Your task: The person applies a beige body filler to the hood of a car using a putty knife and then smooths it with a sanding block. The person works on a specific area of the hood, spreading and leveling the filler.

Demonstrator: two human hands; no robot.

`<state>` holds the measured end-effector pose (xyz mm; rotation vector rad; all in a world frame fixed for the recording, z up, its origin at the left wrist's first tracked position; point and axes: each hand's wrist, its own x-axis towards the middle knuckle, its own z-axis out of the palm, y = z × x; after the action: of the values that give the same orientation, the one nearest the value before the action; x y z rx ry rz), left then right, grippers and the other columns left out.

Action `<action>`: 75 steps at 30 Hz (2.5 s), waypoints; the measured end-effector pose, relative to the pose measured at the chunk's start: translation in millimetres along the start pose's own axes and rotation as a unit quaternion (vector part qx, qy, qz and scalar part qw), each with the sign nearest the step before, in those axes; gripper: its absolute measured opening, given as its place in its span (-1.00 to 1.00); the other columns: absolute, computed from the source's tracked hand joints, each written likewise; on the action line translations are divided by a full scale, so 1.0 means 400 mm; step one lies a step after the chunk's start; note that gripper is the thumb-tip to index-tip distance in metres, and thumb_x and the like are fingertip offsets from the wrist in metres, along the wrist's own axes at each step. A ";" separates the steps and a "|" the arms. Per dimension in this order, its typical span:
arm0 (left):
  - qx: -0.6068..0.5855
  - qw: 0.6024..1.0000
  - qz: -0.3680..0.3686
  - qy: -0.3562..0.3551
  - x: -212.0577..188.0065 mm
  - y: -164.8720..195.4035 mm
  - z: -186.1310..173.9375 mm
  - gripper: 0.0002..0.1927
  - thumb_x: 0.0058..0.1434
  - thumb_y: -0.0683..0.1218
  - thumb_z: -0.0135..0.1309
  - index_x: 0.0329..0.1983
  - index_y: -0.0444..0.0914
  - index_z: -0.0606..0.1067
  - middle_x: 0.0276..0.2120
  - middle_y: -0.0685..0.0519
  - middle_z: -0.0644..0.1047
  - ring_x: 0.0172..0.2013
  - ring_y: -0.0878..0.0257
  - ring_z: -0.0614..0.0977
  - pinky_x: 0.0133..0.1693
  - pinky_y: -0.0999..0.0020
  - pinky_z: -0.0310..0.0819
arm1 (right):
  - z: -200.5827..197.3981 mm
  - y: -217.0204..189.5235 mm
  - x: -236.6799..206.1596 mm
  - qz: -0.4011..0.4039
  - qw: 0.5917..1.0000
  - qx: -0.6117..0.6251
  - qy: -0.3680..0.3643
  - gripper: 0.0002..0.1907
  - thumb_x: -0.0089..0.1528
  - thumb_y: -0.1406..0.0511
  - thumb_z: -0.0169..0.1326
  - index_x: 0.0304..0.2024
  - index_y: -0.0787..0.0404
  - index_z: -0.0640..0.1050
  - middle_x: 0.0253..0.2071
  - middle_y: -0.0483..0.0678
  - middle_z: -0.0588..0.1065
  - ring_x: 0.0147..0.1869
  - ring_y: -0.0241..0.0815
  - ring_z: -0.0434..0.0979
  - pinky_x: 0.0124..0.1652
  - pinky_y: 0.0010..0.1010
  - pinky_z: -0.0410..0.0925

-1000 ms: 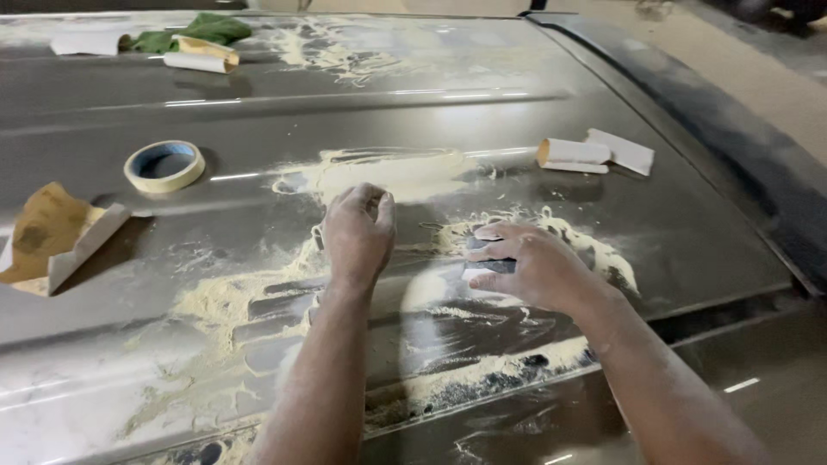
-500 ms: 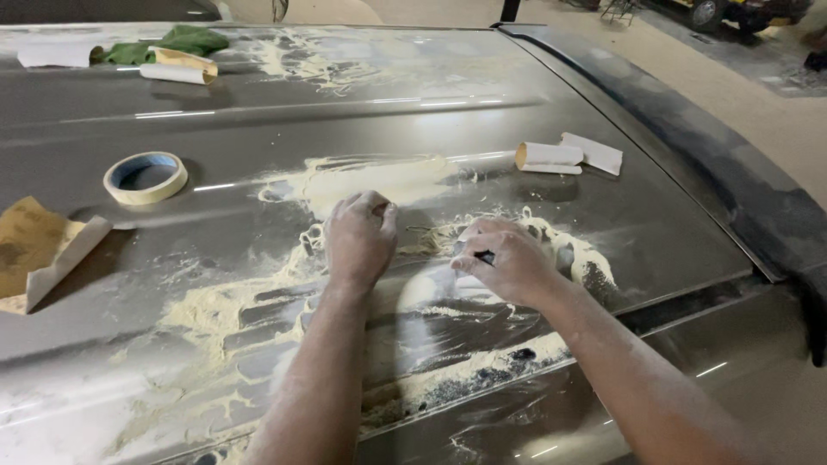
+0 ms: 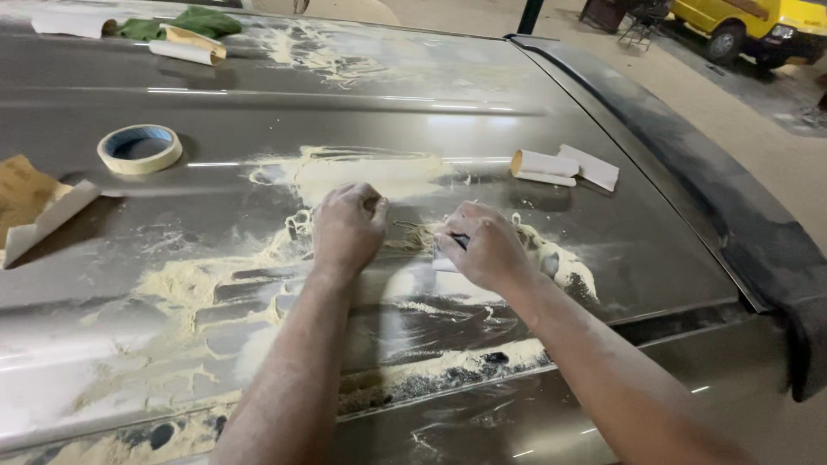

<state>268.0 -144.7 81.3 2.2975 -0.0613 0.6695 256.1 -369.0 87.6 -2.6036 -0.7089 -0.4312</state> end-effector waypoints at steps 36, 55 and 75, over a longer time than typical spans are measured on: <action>0.047 0.993 0.107 0.030 -0.003 -0.026 0.097 -0.69 0.19 0.10 0.23 -0.17 -0.21 0.64 -0.20 -0.17 0.60 -0.07 -0.19 0.51 -0.01 -0.05 0.34 | 0.038 0.067 -0.027 -0.142 0.985 -0.072 0.064 -0.74 0.21 0.29 0.25 -0.51 0.31 0.53 -0.44 0.12 0.49 -0.29 0.03 0.48 -0.18 -0.07 0.41; 0.034 0.994 0.106 -0.022 -0.011 -0.033 0.086 -0.83 0.20 0.00 0.19 -0.22 -0.15 0.63 -0.13 -0.08 0.60 0.06 -0.05 0.55 0.35 -0.03 0.10 | 0.009 -0.012 -0.033 -0.088 0.994 0.014 0.068 -0.80 0.34 0.26 0.15 -0.33 0.21 0.66 -0.42 0.01 0.57 -0.37 -0.09 0.54 -0.22 -0.16 0.45; 0.036 0.991 0.127 0.004 -0.014 -0.027 0.105 -0.81 0.07 0.00 0.22 -0.28 -0.15 0.62 -0.17 -0.04 0.58 0.03 -0.09 0.49 0.12 -0.07 0.21 | 0.055 0.007 -0.033 -0.134 0.986 -0.048 0.088 -0.80 0.24 0.28 0.18 -0.43 0.27 0.56 -0.41 0.06 0.48 -0.30 0.01 0.49 -0.23 -0.15 0.42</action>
<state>284.5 -165.4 46.7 2.3784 -0.3359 0.8203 251.0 -366.7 62.3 -2.5240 -1.0020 -0.7840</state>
